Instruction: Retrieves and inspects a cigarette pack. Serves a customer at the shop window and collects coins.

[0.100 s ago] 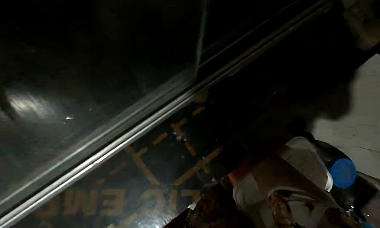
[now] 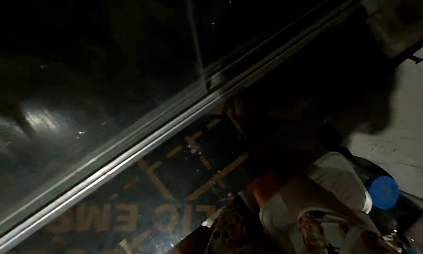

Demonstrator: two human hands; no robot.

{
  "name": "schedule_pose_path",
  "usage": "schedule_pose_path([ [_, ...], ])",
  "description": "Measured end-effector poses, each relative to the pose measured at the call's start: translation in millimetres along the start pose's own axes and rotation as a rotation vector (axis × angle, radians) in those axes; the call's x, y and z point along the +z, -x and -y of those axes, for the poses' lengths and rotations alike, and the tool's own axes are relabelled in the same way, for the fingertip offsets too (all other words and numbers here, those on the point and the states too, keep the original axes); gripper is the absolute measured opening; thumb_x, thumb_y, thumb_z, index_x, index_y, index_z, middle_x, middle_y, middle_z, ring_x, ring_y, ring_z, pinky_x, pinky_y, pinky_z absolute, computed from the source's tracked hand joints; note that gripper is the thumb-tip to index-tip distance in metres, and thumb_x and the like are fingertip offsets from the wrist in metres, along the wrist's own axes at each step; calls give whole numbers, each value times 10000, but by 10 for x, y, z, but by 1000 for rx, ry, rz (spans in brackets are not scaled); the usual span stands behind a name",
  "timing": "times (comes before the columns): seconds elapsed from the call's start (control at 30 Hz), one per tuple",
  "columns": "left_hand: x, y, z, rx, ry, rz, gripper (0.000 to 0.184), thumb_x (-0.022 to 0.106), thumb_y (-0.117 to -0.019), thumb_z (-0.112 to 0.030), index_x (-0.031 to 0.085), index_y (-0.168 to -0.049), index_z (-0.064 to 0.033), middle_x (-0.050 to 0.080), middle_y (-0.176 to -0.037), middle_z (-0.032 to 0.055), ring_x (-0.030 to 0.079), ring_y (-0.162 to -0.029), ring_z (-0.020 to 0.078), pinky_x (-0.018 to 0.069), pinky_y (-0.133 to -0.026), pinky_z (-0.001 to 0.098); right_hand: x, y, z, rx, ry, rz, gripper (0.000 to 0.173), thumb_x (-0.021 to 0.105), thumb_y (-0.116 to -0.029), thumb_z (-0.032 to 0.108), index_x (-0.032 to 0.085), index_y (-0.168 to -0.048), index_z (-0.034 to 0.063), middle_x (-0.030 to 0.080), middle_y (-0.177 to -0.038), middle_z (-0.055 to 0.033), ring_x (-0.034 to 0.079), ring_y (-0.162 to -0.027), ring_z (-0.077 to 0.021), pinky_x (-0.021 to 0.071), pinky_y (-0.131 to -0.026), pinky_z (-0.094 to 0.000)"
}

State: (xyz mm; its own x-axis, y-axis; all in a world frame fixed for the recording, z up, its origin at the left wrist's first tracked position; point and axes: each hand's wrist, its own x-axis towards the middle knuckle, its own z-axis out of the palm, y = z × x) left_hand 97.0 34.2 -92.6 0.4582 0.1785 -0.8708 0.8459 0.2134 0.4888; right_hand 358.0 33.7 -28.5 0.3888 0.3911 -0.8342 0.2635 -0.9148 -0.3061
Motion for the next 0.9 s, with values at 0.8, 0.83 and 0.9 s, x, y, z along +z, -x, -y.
schedule_pose_path([
  [0.8,-54,28,-1598,-293,10,-149,402,406,-1085,-33,426,-1448,138,461,-1492,295,469,-1374,306,347,-1149,342,77,-316,-352,-368,-223,-382,252,619,-1015,163,732,-1201,35,640,-1311,-182,654,-1092,-286,521,-938,-371],
  [0.83,-68,36,-1638,-304,-12,-128,402,402,-1086,-33,428,-1450,136,457,-1501,292,463,-1387,306,339,-1156,341,108,-435,-393,-353,-174,-353,254,623,-1014,179,728,-1216,67,624,-1349,-162,643,-1132,-283,509,-969,-392],
  [0.9,-90,33,-1684,-326,-5,-83,396,373,-1093,-29,425,-1446,144,438,-1515,298,438,-1411,321,322,-1173,349,63,-497,-387,-322,-101,-273,250,609,-1026,189,711,-1226,81,628,-1355,-125,623,-1198,-241,491,-1023,-376],
])
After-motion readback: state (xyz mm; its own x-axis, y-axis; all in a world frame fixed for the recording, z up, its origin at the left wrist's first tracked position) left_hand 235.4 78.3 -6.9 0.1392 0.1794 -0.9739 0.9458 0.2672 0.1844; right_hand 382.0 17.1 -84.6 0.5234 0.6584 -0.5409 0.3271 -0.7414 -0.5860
